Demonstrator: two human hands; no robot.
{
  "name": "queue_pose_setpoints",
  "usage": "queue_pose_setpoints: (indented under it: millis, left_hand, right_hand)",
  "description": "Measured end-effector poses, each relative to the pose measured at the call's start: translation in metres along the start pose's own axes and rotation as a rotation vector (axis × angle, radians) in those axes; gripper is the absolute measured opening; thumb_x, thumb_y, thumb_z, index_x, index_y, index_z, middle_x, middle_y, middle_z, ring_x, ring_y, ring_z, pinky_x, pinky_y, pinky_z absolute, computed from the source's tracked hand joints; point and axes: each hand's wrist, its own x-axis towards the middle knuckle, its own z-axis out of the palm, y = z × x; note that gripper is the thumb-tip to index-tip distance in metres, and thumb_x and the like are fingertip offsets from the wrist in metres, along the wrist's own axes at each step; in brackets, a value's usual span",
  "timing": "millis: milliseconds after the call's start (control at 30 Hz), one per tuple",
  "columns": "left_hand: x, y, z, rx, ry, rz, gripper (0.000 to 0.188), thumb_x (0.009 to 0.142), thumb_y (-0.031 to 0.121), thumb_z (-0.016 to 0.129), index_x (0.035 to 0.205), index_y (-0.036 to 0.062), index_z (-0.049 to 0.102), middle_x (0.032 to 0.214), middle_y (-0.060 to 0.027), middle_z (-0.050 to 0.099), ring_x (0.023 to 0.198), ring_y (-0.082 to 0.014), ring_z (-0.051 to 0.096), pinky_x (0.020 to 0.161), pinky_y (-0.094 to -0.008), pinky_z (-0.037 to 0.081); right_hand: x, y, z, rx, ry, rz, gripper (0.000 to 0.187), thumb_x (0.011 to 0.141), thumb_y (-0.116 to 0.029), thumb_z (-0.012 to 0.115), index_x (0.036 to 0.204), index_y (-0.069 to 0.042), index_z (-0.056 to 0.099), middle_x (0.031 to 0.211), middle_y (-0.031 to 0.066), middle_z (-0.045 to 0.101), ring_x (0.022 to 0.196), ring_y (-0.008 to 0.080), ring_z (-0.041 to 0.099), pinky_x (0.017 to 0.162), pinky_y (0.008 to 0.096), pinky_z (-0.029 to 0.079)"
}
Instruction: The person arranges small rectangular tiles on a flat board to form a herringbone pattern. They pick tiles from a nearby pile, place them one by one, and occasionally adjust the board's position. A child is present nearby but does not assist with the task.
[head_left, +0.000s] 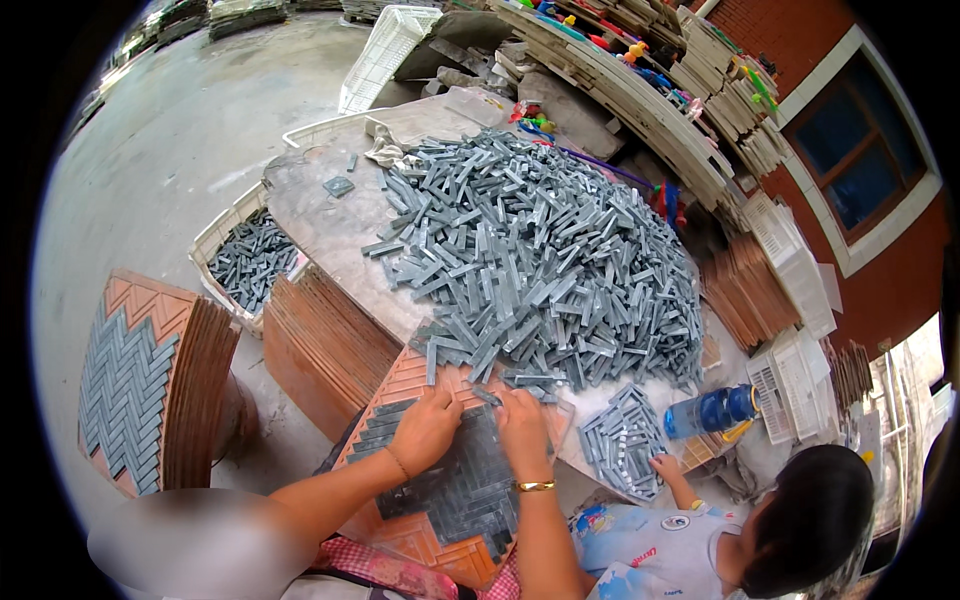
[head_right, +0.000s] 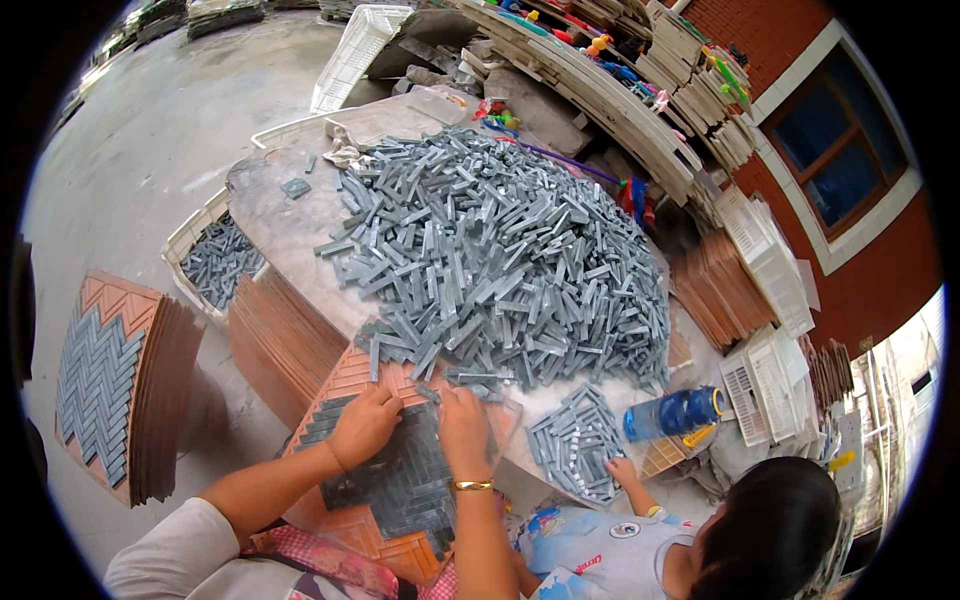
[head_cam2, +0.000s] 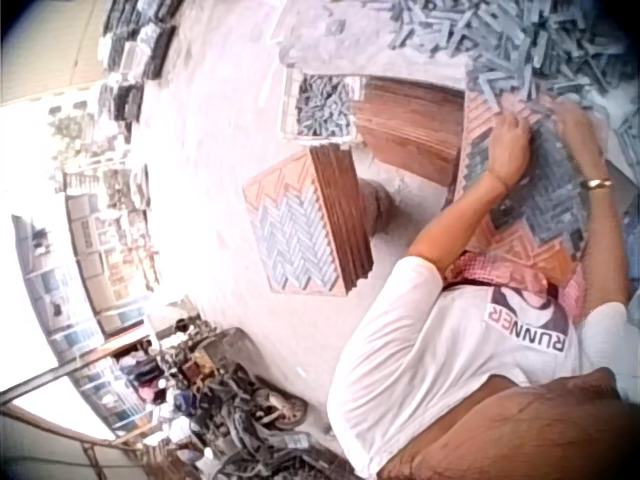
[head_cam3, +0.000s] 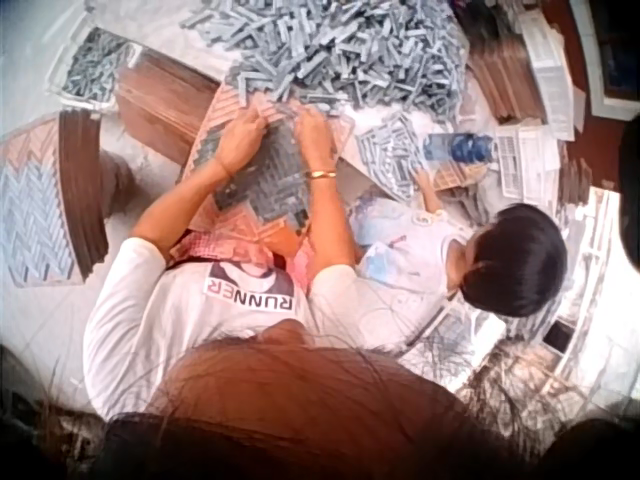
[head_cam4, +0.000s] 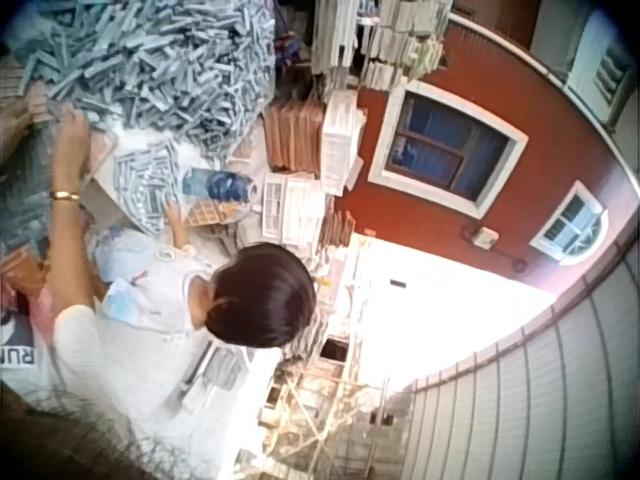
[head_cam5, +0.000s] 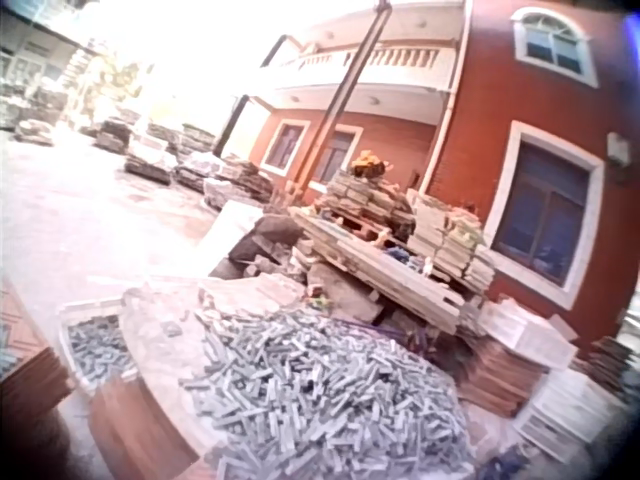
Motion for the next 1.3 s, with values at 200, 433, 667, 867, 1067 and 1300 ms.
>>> queue_pose_setpoints:
  millis: [200,433,667,867,1067,1300]
  left_hand:
    - [-0.005,-0.001,-0.006,0.007,0.022,0.092,0.018,0.071,0.006,0.065,0.088,0.0025,0.060,0.085,-0.0096,0.055,0.086,-0.0275,0.054,0.078,-0.0349,0.047]
    - [-0.004,0.001,0.007,0.005,0.033,0.172,0.015,0.073,0.006,0.060,0.088,0.0023,0.061,0.087,-0.0094,0.055,0.085,-0.0264,0.053,0.078,-0.0336,0.046]
    - [0.002,0.008,0.009,-0.023,0.063,0.227,0.014,0.072,0.005,0.058,0.086,0.0019,0.060,0.089,-0.0095,0.055,0.084,-0.0260,0.053,0.078,-0.0335,0.045]
    - [0.007,0.014,0.014,-0.046,-0.008,0.338,0.028,0.074,0.007,0.056,0.100,-0.0028,0.060,0.105,-0.0114,0.056,0.100,-0.0270,0.054,0.089,-0.0330,0.045]
    - [0.001,0.016,0.020,0.036,-0.154,0.308,0.036,0.077,0.011,0.054,0.108,-0.0047,0.059,0.114,-0.0116,0.056,0.111,-0.0263,0.050,0.095,-0.0353,0.043]
    - [-0.001,0.012,0.022,0.062,-0.115,0.356,0.038,0.077,0.013,0.054,0.111,-0.0043,0.059,0.117,-0.0122,0.055,0.115,-0.0265,0.048,0.097,-0.0363,0.041]
  right_hand:
    - [-0.002,-0.009,-0.015,0.173,-0.001,0.304,0.021,0.072,-0.004,0.070,0.092,-0.001,0.065,0.082,0.0120,0.064,0.072,0.0230,0.064,0.066,0.0324,0.051]
    - [-0.029,-0.013,-0.003,0.143,0.089,0.314,0.019,0.071,-0.003,0.073,0.087,-0.001,0.065,0.078,0.0107,0.063,0.065,0.0205,0.063,0.062,0.0315,0.051]
    - [-0.022,-0.014,0.010,0.092,0.146,0.249,0.013,0.077,-0.003,0.067,0.089,-0.003,0.064,0.082,0.0131,0.062,0.073,0.0287,0.062,0.065,0.0363,0.049]
    - [-0.017,0.013,-0.005,0.217,0.214,0.406,0.014,0.080,-0.004,0.062,0.094,-0.004,0.063,0.085,0.0120,0.063,0.077,0.0292,0.062,0.069,0.0374,0.049]
    - [0.003,0.019,-0.022,0.063,0.149,0.157,0.029,0.071,0.007,0.067,0.099,-0.002,0.063,0.093,0.0113,0.059,0.073,0.0232,0.059,0.068,0.0337,0.048]
    - [0.001,0.030,-0.051,0.075,-0.081,0.138,0.024,0.067,-0.003,0.075,0.089,-0.003,0.066,0.080,0.0118,0.056,0.065,0.0231,0.056,0.061,0.0327,0.046]
